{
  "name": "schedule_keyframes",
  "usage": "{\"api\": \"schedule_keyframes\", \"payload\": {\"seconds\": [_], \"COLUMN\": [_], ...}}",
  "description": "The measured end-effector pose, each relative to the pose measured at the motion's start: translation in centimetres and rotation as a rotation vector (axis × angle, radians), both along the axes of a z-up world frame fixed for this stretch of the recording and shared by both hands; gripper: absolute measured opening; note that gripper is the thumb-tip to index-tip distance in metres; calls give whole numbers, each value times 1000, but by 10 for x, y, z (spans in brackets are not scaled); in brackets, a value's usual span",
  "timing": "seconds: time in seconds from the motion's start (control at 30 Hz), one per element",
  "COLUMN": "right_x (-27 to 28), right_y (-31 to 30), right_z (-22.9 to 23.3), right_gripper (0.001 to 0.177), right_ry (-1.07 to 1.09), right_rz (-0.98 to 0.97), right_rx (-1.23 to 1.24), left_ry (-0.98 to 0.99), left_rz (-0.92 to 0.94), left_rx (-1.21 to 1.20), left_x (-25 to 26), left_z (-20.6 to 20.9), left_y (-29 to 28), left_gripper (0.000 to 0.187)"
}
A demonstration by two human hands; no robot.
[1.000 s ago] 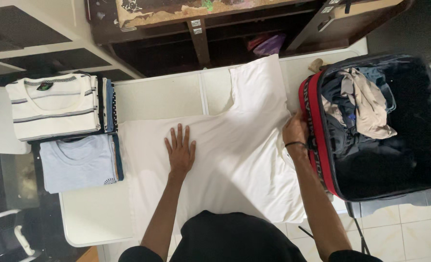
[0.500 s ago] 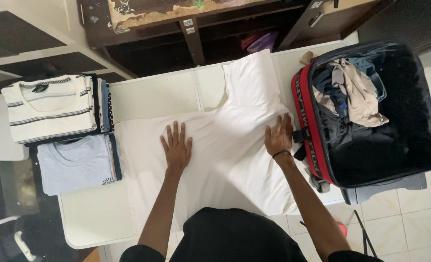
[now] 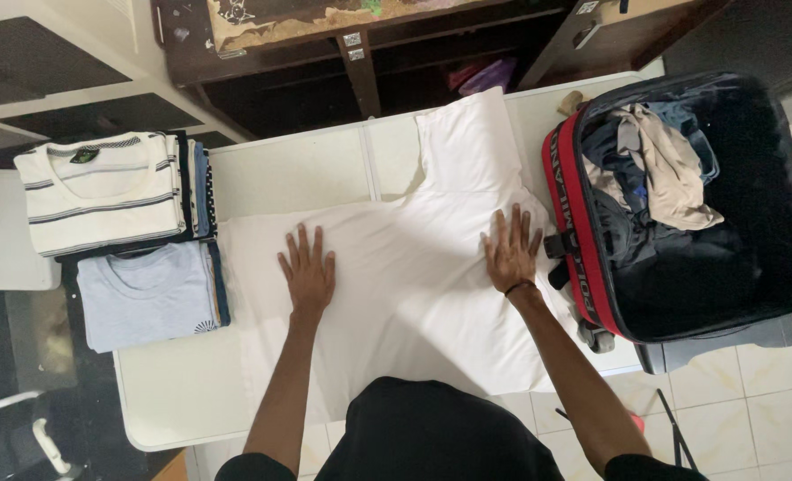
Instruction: The person takes a white shirt from a suitcase and folds it by hand on a white table.
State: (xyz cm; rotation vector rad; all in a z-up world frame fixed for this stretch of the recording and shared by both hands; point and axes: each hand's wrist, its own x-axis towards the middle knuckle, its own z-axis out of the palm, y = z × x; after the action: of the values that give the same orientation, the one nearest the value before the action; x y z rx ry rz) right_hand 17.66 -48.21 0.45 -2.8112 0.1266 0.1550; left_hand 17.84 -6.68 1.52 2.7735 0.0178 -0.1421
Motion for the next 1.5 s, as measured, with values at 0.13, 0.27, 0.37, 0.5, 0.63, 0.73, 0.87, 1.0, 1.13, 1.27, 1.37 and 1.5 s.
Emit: {"api": "schedule_keyframes", "payload": {"seconds": [0.13, 0.27, 0.37, 0.5, 0.63, 0.73, 0.87, 1.0, 1.13, 1.27, 1.37, 1.5], "right_x": [4, 15, 17, 25, 33, 38, 40, 43, 42, 44, 50, 38], "right_y": [0, 14, 28, 34, 20, 4, -15, -23, -28, -20, 9, 77], "right_z": [-5, 0, 3, -3, -10, -12, -5, 3, -3, -5, 4, 21], "right_gripper": [70, 68, 70, 69, 72, 72, 72, 69, 72, 79, 76, 65], "right_ry": [-89, -63, -42, -34, -60, -35, -84, -59, -142, -233, -155, -123], "right_rz": [-47, -22, 58, -3, -64, -88, -31, -23, -64, -85, 17, 348], "right_rx": [-13, -46, -86, -37, -21, -66, -71, -88, -9, 9, -9, 35], "left_ry": [-6, -16, -68, -91, -111, -145, -251, -232, -239, -155, -167, -170], "left_rz": [90, 33, -162, -357, -444, -413, -345, -320, -318, -335, -300, -110], "left_rx": [11, 85, 96, 16, -26, 24, 53, 70, 56, -58, -188, -110], "left_x": [5, 9, 8, 18, 34, 45, 52, 61, 61, 54, 34, 16], "left_z": [-2, -1, -3, -4, 0, -3, -10, -13, -12, -5, 0, -4], "left_y": [21, 16, -19, -84, -124, -126, -120, -111, -107, -95, -75, -35], "left_gripper": [61, 63, 64, 63, 61, 61, 60, 62, 63, 63, 59, 60]}}
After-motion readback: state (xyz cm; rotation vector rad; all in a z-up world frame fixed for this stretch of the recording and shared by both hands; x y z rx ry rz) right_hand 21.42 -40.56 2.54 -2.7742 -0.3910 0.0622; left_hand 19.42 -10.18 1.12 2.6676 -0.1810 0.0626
